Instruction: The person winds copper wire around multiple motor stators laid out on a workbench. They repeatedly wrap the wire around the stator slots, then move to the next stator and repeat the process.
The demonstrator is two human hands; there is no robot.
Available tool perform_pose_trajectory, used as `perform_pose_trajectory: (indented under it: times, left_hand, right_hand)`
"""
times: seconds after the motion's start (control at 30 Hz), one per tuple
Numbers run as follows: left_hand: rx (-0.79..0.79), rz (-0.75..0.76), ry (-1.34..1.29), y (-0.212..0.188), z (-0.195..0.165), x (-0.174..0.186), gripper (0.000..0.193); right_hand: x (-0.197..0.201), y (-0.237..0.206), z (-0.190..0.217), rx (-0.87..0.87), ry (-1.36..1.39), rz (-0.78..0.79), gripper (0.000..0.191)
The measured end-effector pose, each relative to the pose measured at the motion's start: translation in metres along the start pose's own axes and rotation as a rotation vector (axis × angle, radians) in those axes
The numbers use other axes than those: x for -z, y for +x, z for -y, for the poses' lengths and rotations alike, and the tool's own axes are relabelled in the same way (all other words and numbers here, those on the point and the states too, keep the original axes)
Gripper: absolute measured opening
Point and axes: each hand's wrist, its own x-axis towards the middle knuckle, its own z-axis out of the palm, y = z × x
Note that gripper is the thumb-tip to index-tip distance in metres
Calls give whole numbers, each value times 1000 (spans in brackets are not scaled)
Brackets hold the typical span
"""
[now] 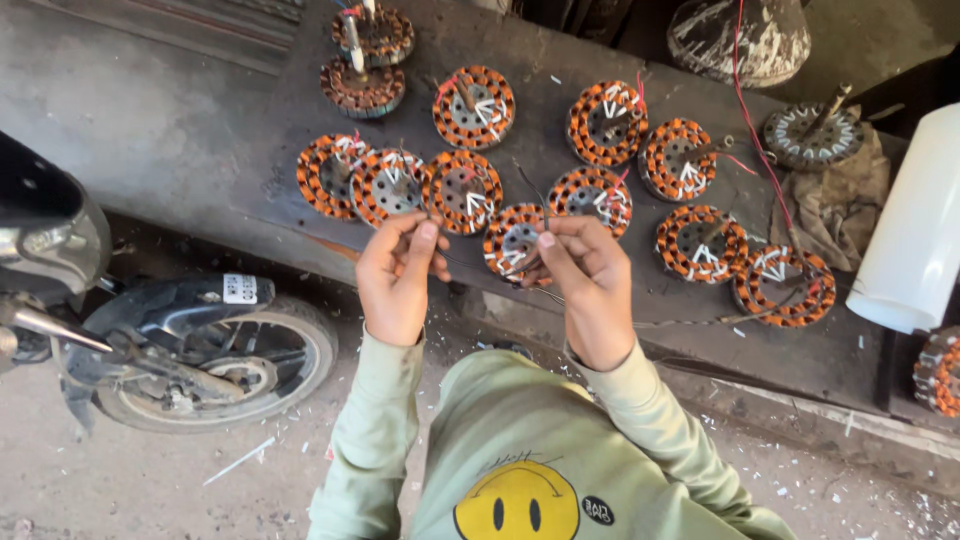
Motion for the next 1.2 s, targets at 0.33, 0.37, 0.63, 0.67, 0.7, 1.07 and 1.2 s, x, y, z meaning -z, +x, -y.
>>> perform_pose_trajectory:
  times: [0.33, 0.37, 0.63, 0.67, 0.7, 1.07, 1.2]
  left_hand:
    - [90, -25, -16, -31, 24, -5, 20]
    - [106, -39, -28, -34, 28, -7, 20]
    - [232, 102, -14, -37, 59, 17, 21]
    - [245, 140, -9, -36, 65, 16, 21]
    - [261, 175, 2, -37, 68, 17, 21]
    - [309, 552, -238, -49, 40, -13, 15]
    - [57, 543, 127, -55, 13, -43, 11]
  right_hand:
    - [10, -57, -29, 35, 45, -151, 14]
    - [10, -60, -31, 38, 26, -161, 15]
    - [10, -77, -62, 51, -59, -271, 16]
    - [12, -78, -66, 62, -65, -285, 16]
    - [12, -81, -70, 61, -71, -326, 15]
    - [-32, -80, -64, 249, -239, -677, 6]
    - [-37, -71, -52, 356, -317, -723, 8]
